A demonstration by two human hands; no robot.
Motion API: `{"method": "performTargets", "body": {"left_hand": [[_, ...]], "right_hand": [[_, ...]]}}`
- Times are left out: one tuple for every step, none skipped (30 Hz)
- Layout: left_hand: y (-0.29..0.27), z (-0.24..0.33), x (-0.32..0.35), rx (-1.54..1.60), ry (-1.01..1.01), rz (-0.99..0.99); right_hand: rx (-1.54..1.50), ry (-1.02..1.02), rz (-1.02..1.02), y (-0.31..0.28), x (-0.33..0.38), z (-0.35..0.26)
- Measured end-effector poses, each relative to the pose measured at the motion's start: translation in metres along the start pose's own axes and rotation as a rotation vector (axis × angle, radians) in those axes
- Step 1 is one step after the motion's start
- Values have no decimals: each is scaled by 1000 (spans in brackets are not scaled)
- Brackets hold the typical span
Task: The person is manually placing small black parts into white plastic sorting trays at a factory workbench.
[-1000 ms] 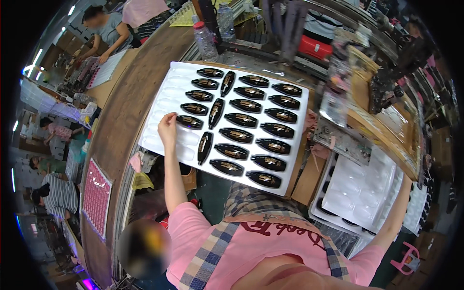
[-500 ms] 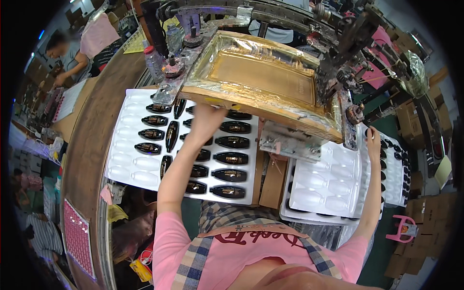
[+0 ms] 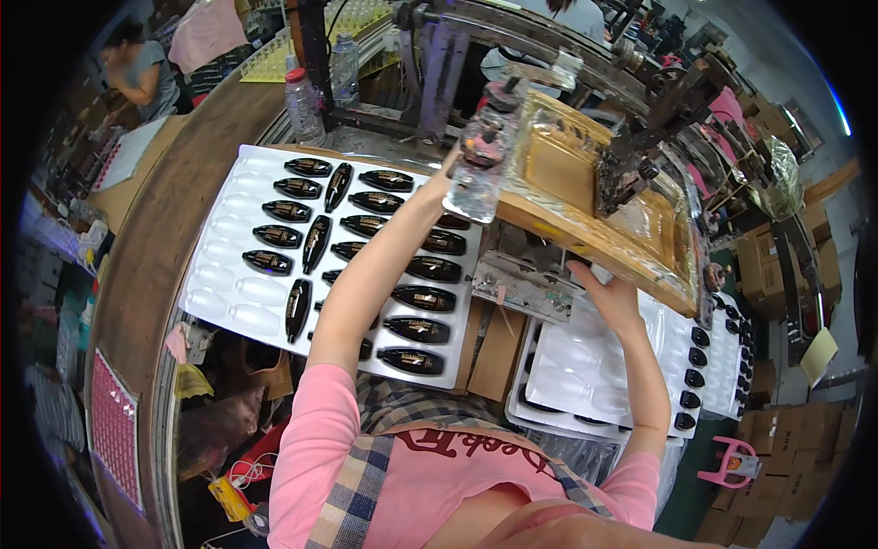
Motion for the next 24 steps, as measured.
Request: {"method": "performTargets", "body": {"left_hand": [[-11,4,6,52,-22,26],[-25,7,17,65,-34,71],[-42,5,28,55,-35,143],[-62,1,42,45,-36,219],[-81,0,59,-3,-39,277],[-98,-1,78,-51,-41,335],[-113,-2,99,-44,-69,415],[-129,-4,121,-38,-95,496],[-146,-5,142,-137,-126,547],[-159,-5,165,-158,-181,618],[-172,-2,187,-203,-221,650],[-183,0,205,-243,-262,676],[-195,-1,223,-244,-287,734],[-205,-2,241,-240,-305,794],[-214,0,254,-263,-331,832],[-223,-2,265,-302,-369,905],[-232,-3,277,-358,-395,940],[-239,-5,288,-413,-422,973],[-243,-7,295,-440,-436,992],[-248,-10,301,-465,-450,1009],[-254,-13,307,-491,-465,1024],[-260,-20,308,-502,-471,1036],[-267,-27,310,-514,-477,1045],[-270,-32,308,-522,-481,1049]], "right_hand": [[73,8,-56,8,-7,-8],[135,12,-115,16,-11,-12],[185,37,-149,26,-11,-1],[140,-11,-114,29,-12,1],[92,-55,-79,31,-10,4],[45,-99,-43,32,-9,8],[66,-123,-67,31,-5,13],[115,-155,-60,30,0,11],[164,-187,-52,24,8,8],[157,-75,-57,12,16,12],[153,39,-67,0,26,23],[213,70,23,-14,37,43],[243,113,56,-26,46,52],[279,152,90,-40,54,57],[222,141,156,-50,64,63],[172,136,224,-59,74,69],[159,135,273,-65,82,76],[147,138,322,-70,91,82],[169,104,302,-76,93,82],[169,121,322,-78,97,83],[170,140,342,-80,101,83],[180,163,373,-83,106,82],[182,163,327,-86,112,90],[304,159,325,-88,116,92]]}}
Point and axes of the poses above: each hand's wrist, its own x-axis away from the middle knuckle, its own y-axis out of the palm, z = x × y, the point moved 2 cm from there along -x, towards the middle knuckle, and after that the axes turned 6 degrees about -y, right-handed, at the moved point
